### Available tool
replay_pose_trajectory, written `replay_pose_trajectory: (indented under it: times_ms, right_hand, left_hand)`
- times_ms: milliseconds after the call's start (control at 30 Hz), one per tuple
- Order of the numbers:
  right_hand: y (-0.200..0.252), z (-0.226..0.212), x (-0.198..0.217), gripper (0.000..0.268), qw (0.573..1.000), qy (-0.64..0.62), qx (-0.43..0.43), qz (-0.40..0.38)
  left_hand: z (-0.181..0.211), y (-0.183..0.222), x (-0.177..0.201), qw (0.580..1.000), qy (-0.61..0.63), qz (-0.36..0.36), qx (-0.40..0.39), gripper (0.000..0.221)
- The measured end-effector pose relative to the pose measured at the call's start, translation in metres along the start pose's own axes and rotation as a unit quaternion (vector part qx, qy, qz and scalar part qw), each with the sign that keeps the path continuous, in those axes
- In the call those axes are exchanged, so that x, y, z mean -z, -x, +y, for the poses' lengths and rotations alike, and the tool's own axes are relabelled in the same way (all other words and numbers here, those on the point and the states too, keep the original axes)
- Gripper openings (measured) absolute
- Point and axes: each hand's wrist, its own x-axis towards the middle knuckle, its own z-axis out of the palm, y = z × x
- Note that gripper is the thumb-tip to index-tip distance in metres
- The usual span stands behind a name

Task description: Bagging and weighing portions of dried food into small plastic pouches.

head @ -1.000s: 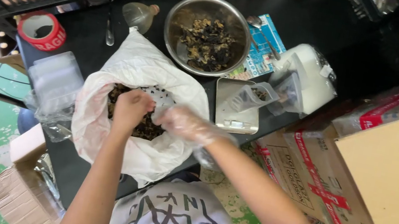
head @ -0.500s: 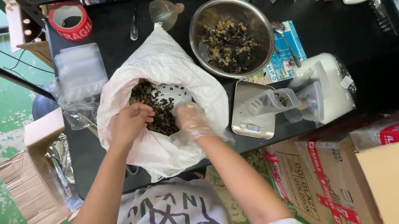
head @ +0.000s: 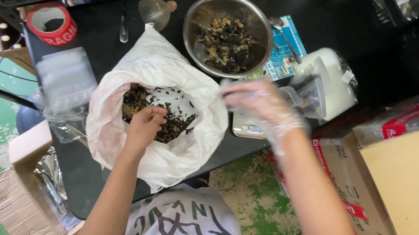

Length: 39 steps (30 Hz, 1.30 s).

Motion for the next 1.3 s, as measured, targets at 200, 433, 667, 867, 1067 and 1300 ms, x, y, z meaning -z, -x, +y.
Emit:
replay_pose_trajectory:
  times_ms: [200, 433, 667, 867, 1067, 1300]
  right_hand:
    - [0.029, 0.019, 0.086, 0.018, 0.965, 0.166, -0.057, 0.196]
    - [0.016, 0.096, 0.105, 0.021, 0.925, 0.328, 0.055, 0.182]
    - [0.022, 0.080, 0.109, 0.020, 0.934, 0.302, 0.044, 0.187]
    - [0.024, 0.068, 0.117, 0.020, 0.944, 0.284, 0.061, 0.156]
    - [0.021, 0.087, 0.131, 0.019, 0.963, 0.215, 0.044, 0.156]
    - [0.008, 0.039, -0.006, 0.019, 0.988, 0.140, 0.032, 0.059]
  left_hand:
    - [0.005, 0.001, -0.010, 1.000, -0.002, 0.001, 0.014, 0.026]
    - [0.011, -0.004, -0.015, 1.000, -0.001, -0.011, 0.019, 0.027]
    - [-0.001, -0.008, -0.015, 1.000, 0.001, -0.003, 0.011, 0.027]
    - [0.010, 0.001, -0.012, 1.000, 0.004, 0.003, 0.009, 0.028]
    - [-0.001, -0.003, -0.006, 1.000, 0.011, 0.007, 0.009, 0.029]
    - [-0.003, -0.004, -0.004, 1.000, 0.013, 0.013, 0.001, 0.027]
